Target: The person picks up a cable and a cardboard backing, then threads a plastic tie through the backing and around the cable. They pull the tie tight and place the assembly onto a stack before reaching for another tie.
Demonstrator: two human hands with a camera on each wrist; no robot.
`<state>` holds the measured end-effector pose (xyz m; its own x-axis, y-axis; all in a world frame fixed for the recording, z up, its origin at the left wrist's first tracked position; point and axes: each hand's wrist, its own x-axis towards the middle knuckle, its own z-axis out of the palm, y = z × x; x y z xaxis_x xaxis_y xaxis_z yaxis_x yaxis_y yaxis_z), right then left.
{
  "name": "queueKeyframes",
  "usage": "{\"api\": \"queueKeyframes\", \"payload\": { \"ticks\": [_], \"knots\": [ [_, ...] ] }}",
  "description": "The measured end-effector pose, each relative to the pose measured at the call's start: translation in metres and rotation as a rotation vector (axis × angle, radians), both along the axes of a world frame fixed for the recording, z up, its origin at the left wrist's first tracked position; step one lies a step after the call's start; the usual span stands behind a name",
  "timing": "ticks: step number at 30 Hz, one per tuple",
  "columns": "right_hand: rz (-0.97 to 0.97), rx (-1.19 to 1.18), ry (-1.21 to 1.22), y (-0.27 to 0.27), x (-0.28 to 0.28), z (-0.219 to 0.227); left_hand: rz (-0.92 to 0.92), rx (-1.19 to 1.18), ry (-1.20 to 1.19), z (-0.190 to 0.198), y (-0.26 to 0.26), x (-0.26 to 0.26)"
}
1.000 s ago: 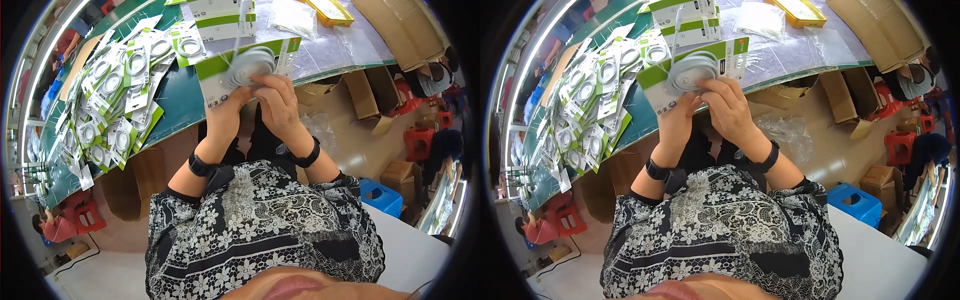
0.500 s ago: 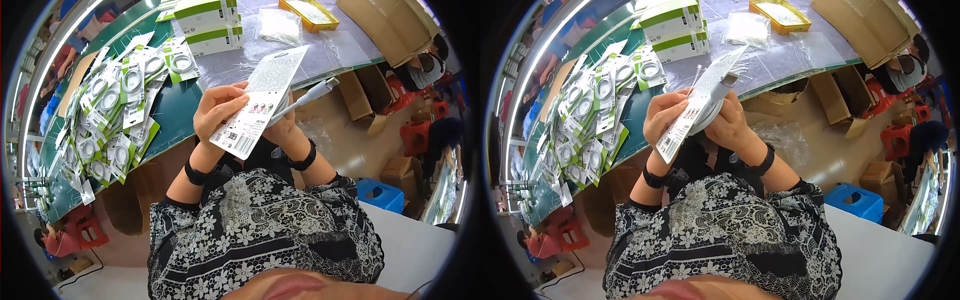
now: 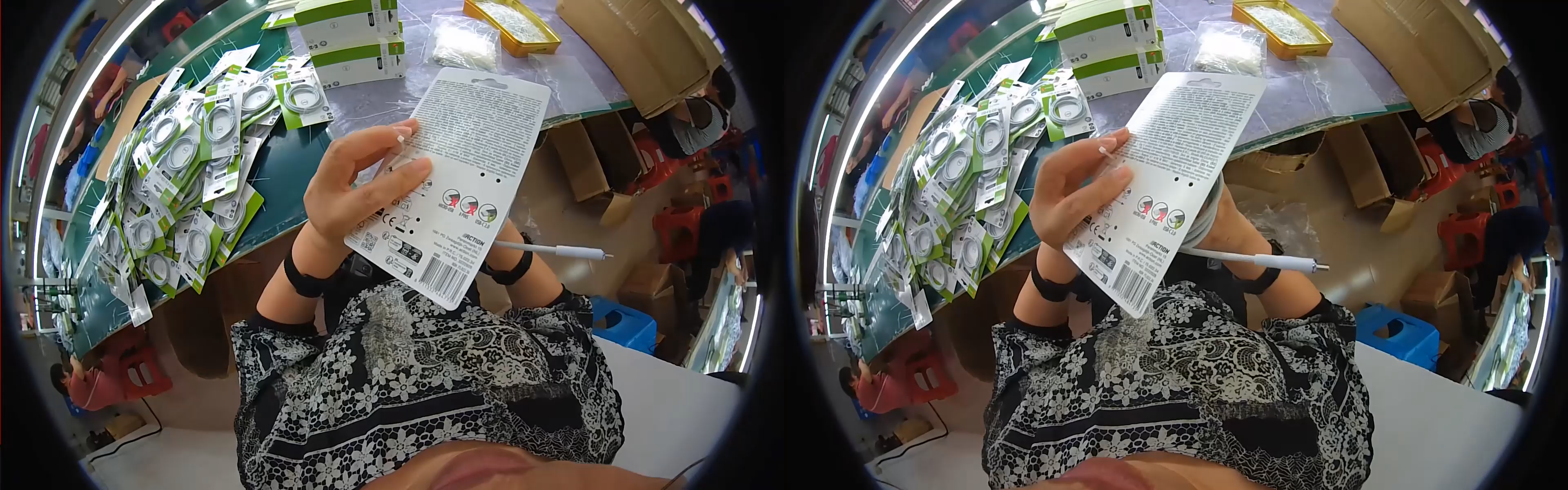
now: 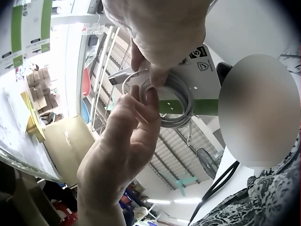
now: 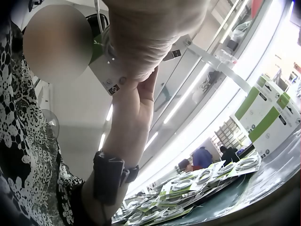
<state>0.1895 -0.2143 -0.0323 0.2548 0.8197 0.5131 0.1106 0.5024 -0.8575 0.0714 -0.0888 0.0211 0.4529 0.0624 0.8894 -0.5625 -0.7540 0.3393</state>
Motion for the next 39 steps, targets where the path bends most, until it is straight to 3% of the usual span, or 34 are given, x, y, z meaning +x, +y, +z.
{"api": "queueKeyframes", "payload": {
  "ticks": [2,3,6,7,10,11,14,19,27,30,35,38,39],
  "knots": [
    [0.209,-0.092,0.382,0.005,-0.003,-0.005,-0.015,-0.033,-0.002,0.000,-0.003,0.002],
    [0.207,-0.091,0.383,0.008,-0.004,-0.008,-0.047,-0.081,-0.009,-0.001,-0.005,0.003],
    [-0.054,-0.028,-0.231,0.012,-0.006,-0.015,-0.113,-0.174,-0.022,-0.001,-0.008,0.003],
    [-0.054,-0.026,-0.231,0.011,-0.006,-0.014,-0.116,-0.194,0.005,-0.001,-0.009,0.002],
    [0.121,-0.226,0.148,0.000,-0.012,-0.008,-0.119,-0.231,0.062,0.003,-0.010,-0.003],
    [0.120,-0.224,0.150,-0.001,-0.014,-0.008,-0.085,-0.159,0.063,0.005,-0.010,-0.004],
    [0.319,-0.130,0.837,-0.004,-0.019,-0.007,-0.019,-0.020,0.070,0.007,-0.009,-0.006],
    [0.251,-0.198,0.701,-0.008,-0.019,-0.005,-0.019,0.136,0.026,0.005,-0.005,-0.005],
    [0.359,-0.159,0.966,-0.015,-0.018,0.002,-0.018,0.219,0.014,0.007,-0.005,-0.005],
    [0.221,-0.283,0.844,-0.016,-0.017,-0.007,0.023,0.245,-0.025,0.005,-0.004,-0.002],
    [0.171,-0.278,0.847,-0.019,-0.015,-0.017,0.040,0.213,-0.008,0.002,-0.002,-0.001],
    [-0.551,0.103,-0.589,-0.019,-0.011,-0.019,0.093,0.153,0.033,-0.005,-0.001,-0.002],
    [-0.549,0.104,-0.582,-0.019,-0.011,-0.016,0.167,0.025,0.154,-0.019,0.000,-0.002]
  ]
}}
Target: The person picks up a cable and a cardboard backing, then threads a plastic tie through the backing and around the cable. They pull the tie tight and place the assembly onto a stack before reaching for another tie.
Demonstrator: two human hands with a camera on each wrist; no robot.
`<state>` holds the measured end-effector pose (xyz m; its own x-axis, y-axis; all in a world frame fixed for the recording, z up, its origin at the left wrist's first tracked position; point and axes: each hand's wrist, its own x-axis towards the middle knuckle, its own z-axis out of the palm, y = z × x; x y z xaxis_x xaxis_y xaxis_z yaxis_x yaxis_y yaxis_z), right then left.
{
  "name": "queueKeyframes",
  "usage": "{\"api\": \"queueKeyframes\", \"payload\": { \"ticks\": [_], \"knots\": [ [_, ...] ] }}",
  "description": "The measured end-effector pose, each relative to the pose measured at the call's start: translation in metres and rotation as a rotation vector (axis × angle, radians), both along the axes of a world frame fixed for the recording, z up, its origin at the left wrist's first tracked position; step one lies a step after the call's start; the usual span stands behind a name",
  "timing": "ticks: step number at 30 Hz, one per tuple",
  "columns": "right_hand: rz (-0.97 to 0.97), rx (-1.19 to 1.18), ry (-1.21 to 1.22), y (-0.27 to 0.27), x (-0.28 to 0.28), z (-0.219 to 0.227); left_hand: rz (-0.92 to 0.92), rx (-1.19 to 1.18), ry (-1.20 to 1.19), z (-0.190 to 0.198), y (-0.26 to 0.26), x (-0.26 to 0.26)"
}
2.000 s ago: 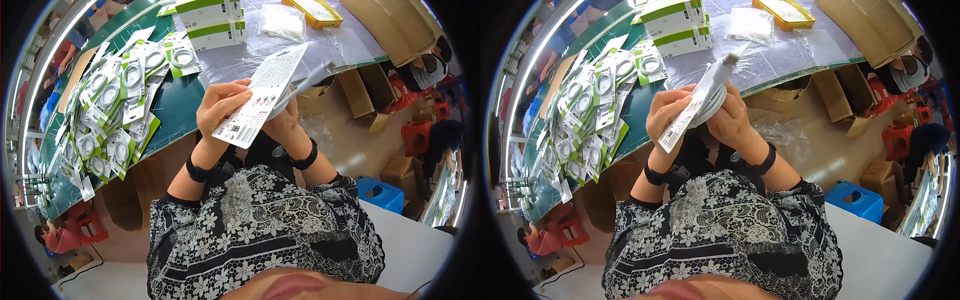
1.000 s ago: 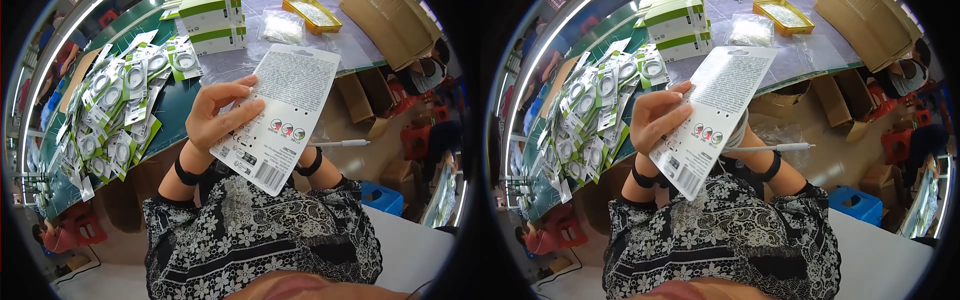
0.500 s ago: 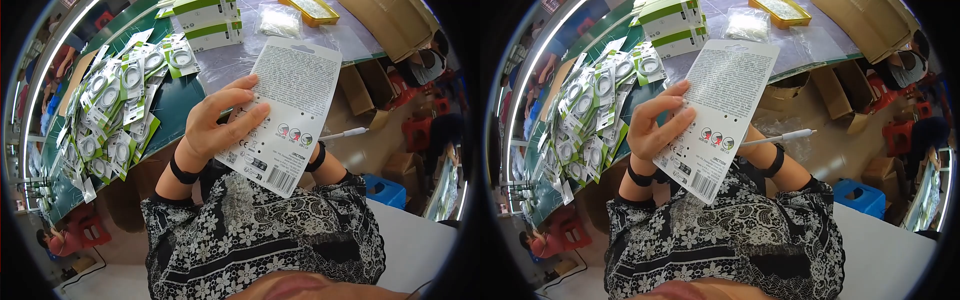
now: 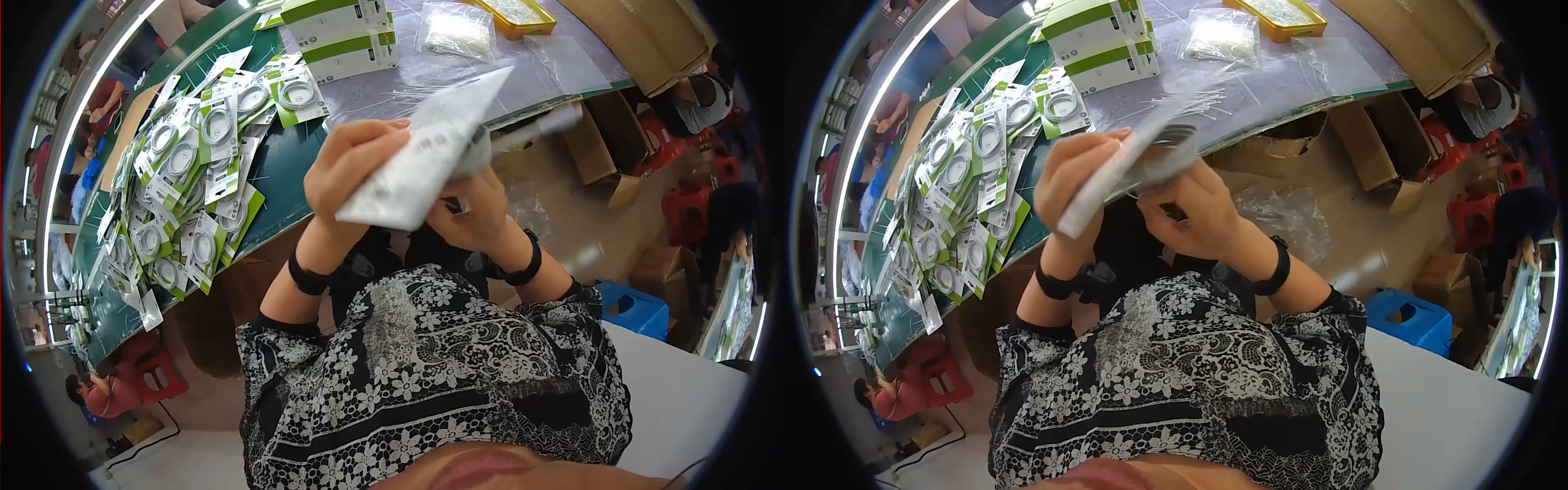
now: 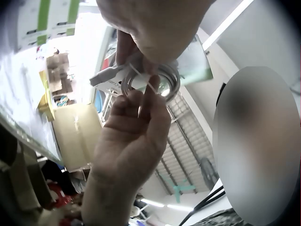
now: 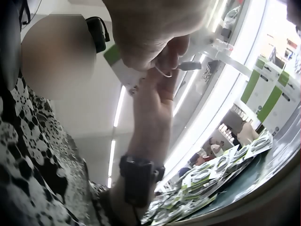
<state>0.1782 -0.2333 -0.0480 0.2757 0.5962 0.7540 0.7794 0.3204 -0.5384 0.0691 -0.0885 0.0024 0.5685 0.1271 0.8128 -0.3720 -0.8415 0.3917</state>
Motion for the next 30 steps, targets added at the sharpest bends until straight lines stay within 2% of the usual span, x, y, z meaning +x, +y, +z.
{"api": "queueKeyframes", "payload": {
  "ticks": [2,3,4,6,7,8,10,11,16,19,20,23,24,27,28,30],
  "knots": [
    [0.212,0.006,0.329,0.000,-0.001,0.019,0.169,-0.261,0.220,-0.019,0.001,0.001],
    [0.315,0.010,0.494,0.000,-0.001,0.027,0.167,-0.259,0.229,-0.023,0.000,0.003],
    [0.311,0.014,0.502,0.002,-0.001,0.030,0.037,-0.594,0.158,-0.025,-0.004,0.007],
    [0.102,0.007,0.528,0.011,-0.001,0.037,-0.229,-1.260,0.000,-0.029,-0.011,0.014],
    [-0.002,0.002,0.539,0.015,0.000,0.039,-0.228,-1.261,0.005,-0.029,-0.014,0.015],
    [-0.004,0.000,0.544,0.018,0.003,0.040,-0.268,-1.331,0.002,-0.027,-0.016,0.014],
    [-0.168,0.046,0.142,0.022,0.009,0.042,-0.346,-1.470,-0.009,-0.026,-0.020,0.014],
    [-0.248,0.068,-0.060,0.024,0.010,0.042,-0.344,-1.473,-0.006,-0.027,-0.021,0.014],
    [-0.261,-0.019,-0.174,0.029,0.010,0.036,-0.293,-1.401,0.000,-0.035,-0.020,0.014],
    [-0.039,-0.192,0.534,0.030,0.008,0.035,-0.230,-1.380,0.031,-0.041,-0.019,0.009],
    [-0.037,-0.194,0.535,0.030,0.009,0.034,-0.238,-1.415,0.016,-0.043,-0.017,0.009],
    [0.116,-0.136,0.812,0.030,0.009,0.034,-0.254,-1.490,-0.010,-0.046,-0.016,0.008],
    [0.113,-0.139,0.817,0.030,0.008,0.034,-0.250,-1.501,-0.013,-0.046,-0.016,0.008],
    [-0.126,-0.198,0.403,0.028,0.004,0.035,-0.238,-1.523,-0.015,-0.047,-0.017,0.007],
    [-0.127,-0.200,0.407,0.028,0.003,0.035,-0.234,-1.512,-0.029,-0.048,-0.017,0.008],
    [-0.236,-0.136,0.084,0.026,0.001,0.038,-0.226,-1.489,-0.058,-0.049,-0.017,0.009]
  ]
}}
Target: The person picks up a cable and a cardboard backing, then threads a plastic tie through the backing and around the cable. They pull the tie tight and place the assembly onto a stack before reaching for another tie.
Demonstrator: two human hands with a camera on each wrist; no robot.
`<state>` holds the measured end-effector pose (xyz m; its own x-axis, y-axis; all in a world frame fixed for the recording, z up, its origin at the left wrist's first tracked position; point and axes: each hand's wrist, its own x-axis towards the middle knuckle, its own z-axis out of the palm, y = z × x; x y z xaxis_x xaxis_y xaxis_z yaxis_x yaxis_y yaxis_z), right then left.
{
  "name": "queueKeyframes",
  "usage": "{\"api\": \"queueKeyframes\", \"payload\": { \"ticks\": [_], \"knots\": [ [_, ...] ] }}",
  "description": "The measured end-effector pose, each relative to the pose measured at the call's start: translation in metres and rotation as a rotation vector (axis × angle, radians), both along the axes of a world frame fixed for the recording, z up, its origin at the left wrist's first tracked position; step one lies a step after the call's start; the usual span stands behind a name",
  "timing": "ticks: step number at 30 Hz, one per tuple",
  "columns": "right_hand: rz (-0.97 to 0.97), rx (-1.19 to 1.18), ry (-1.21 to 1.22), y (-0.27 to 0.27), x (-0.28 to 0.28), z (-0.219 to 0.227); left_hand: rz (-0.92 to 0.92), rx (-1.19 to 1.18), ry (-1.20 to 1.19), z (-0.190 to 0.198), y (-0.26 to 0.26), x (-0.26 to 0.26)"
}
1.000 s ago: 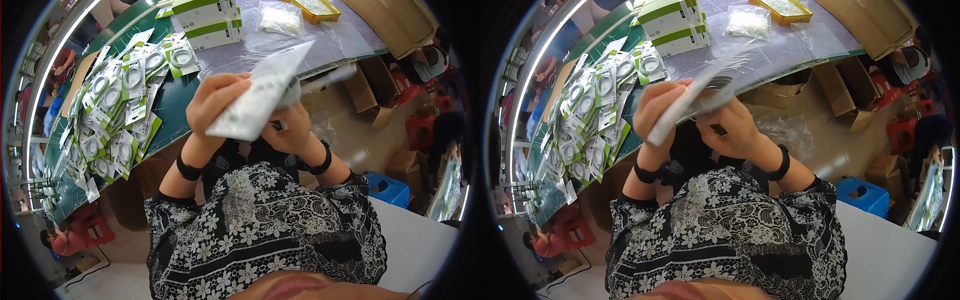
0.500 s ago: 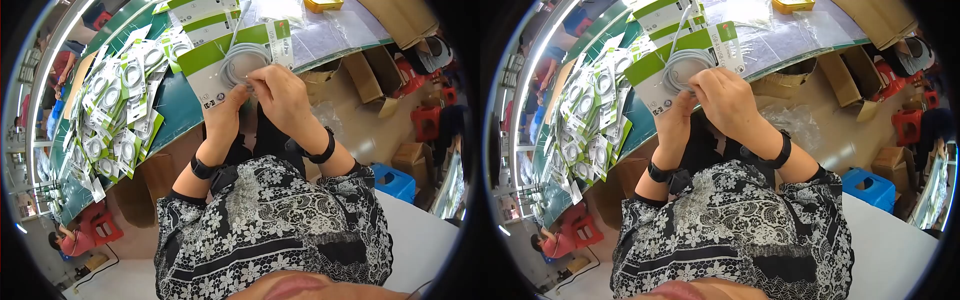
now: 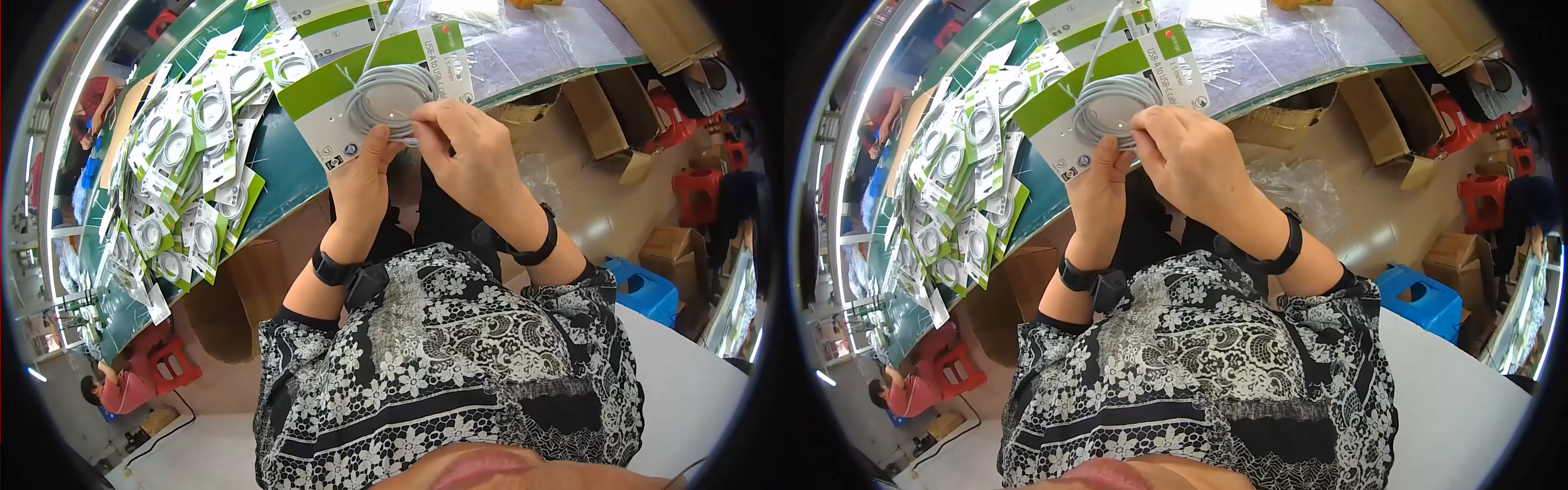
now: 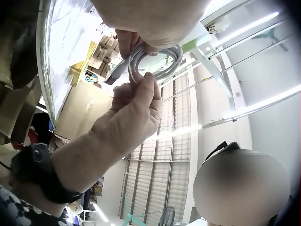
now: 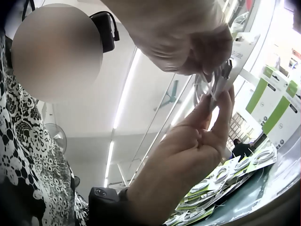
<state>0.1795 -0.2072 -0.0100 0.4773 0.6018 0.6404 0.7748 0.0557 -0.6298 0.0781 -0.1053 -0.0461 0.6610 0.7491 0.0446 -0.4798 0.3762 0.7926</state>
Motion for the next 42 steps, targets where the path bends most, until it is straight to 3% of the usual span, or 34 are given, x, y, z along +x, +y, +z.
{"api": "queueKeyframes", "payload": {
  "ticks": [1,17,21,24,30,33,36,42],
  "knots": [
    [-0.042,0.010,-0.169,0.000,-0.001,0.001,0.000,-0.002,0.002,-0.001,0.001,0.000],
    [-0.023,-0.053,-0.159,0.001,0.001,0.001,0.069,0.168,0.001,-0.013,0.002,0.002],
    [-0.008,-0.050,-0.148,0.000,-0.001,0.004,0.157,0.423,-0.005,-0.015,0.006,0.002],
    [0.008,-0.043,-0.128,0.001,0.001,0.001,0.306,0.766,0.228,-0.014,0.004,-0.002],
    [0.035,-0.068,-0.076,0.002,0.000,-0.002,0.319,0.745,0.212,-0.017,0.000,-0.001],
    [0.005,-0.081,-0.185,0.011,0.001,-0.010,0.321,0.784,0.215,-0.022,-0.001,0.000],
    [0.005,-0.104,-0.211,0.013,-0.002,-0.017,0.140,0.282,0.174,-0.012,0.001,0.001],
    [0.015,-0.070,-0.135,0.018,-0.006,-0.019,0.153,0.263,0.131,-0.019,0.004,0.000]
  ]
}}
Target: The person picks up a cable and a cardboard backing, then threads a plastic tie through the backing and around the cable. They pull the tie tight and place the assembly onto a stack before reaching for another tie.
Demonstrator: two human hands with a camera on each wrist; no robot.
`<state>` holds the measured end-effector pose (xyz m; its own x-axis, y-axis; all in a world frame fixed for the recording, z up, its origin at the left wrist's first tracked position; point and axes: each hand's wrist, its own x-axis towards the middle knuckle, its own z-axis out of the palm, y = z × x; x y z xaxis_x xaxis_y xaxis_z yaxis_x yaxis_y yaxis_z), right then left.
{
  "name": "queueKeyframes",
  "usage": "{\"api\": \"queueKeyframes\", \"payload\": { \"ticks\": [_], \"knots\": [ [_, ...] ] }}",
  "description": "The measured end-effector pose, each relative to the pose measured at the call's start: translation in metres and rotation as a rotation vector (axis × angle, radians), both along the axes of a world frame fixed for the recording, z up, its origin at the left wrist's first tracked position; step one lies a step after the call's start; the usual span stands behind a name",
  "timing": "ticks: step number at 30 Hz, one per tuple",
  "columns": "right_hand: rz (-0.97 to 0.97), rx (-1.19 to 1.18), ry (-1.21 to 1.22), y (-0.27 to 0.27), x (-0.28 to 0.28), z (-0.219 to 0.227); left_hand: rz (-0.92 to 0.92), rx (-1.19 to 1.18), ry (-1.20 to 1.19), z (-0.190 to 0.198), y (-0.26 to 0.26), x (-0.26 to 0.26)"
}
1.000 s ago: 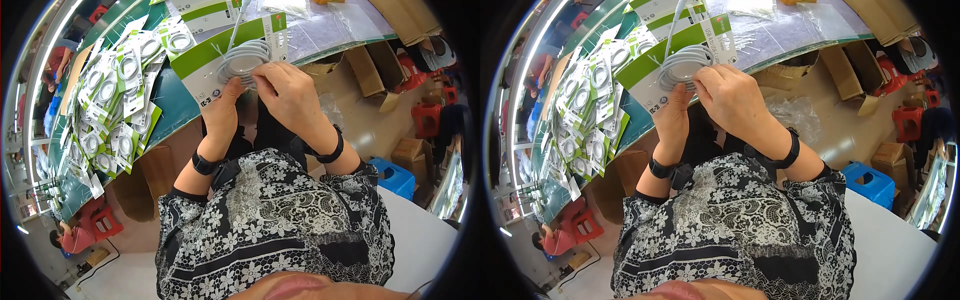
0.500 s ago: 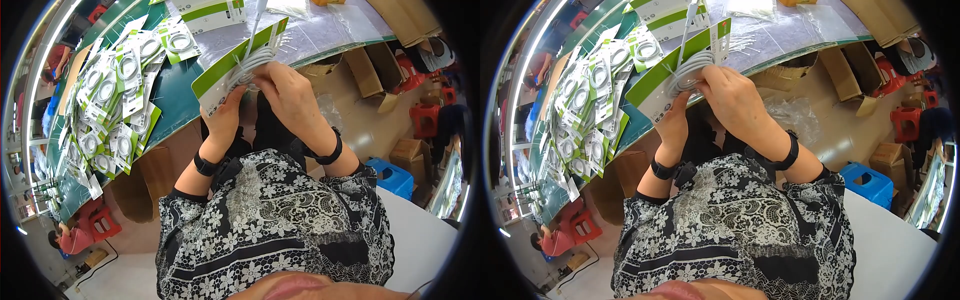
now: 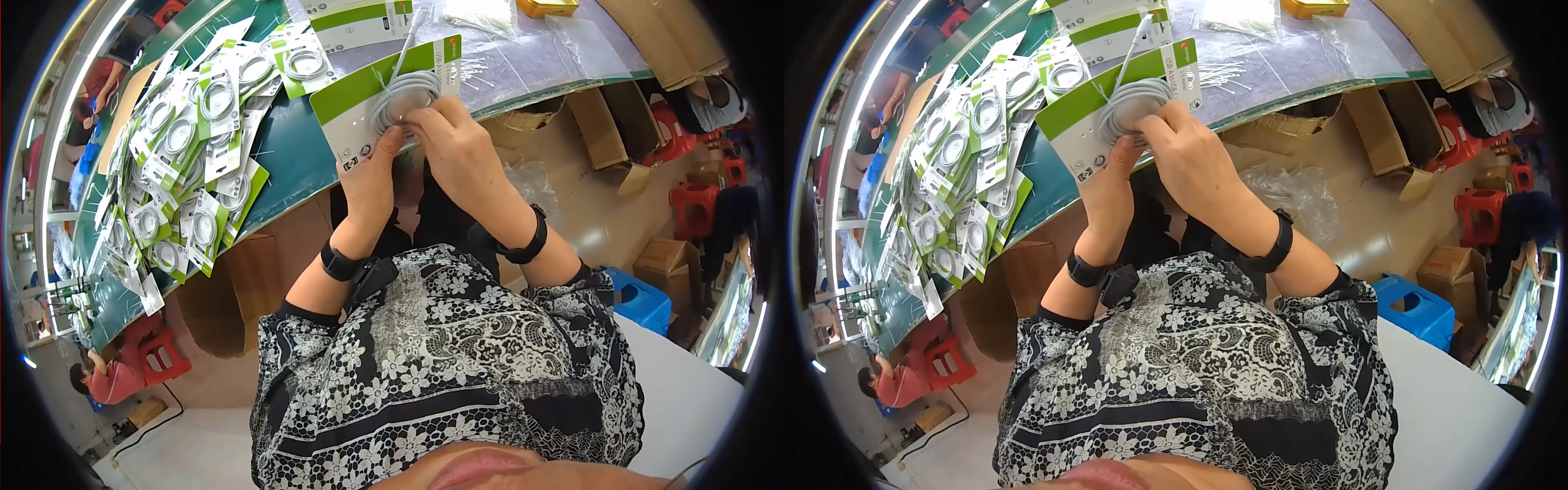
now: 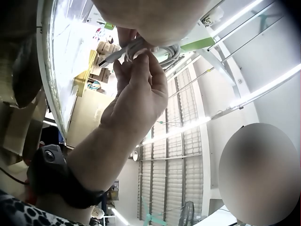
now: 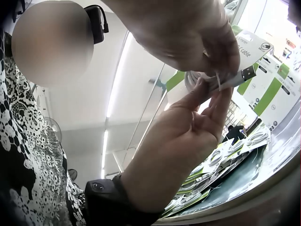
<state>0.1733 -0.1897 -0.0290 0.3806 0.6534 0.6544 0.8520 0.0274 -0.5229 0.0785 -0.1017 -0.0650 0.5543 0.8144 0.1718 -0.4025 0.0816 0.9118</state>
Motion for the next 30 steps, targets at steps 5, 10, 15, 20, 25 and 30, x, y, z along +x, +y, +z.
{"api": "queueKeyframes", "payload": {
  "ticks": [5,10,15,20,25,30],
  "knots": [
    [-0.028,-0.036,-0.008,0.003,0.005,-0.005,-0.006,0.064,0.056,-0.005,-0.005,0.001],
    [-0.067,0.059,0.021,-0.014,0.025,0.001,-0.099,-0.312,-0.130,0.007,0.011,-0.001],
    [-0.030,-0.006,0.629,-0.015,0.068,-0.046,-0.214,-0.378,-0.163,0.021,0.006,-0.015],
    [0.169,0.096,0.268,0.007,0.038,-0.070,-0.312,-0.398,-0.098,0.020,-0.009,-0.016],
    [0.214,0.029,0.193,0.016,0.038,-0.075,-0.290,-0.380,-0.058,0.022,-0.008,-0.019],
    [0.282,0.088,0.338,0.011,0.038,-0.078,-0.316,-0.384,-0.028,0.023,-0.014,-0.014]
  ]
}}
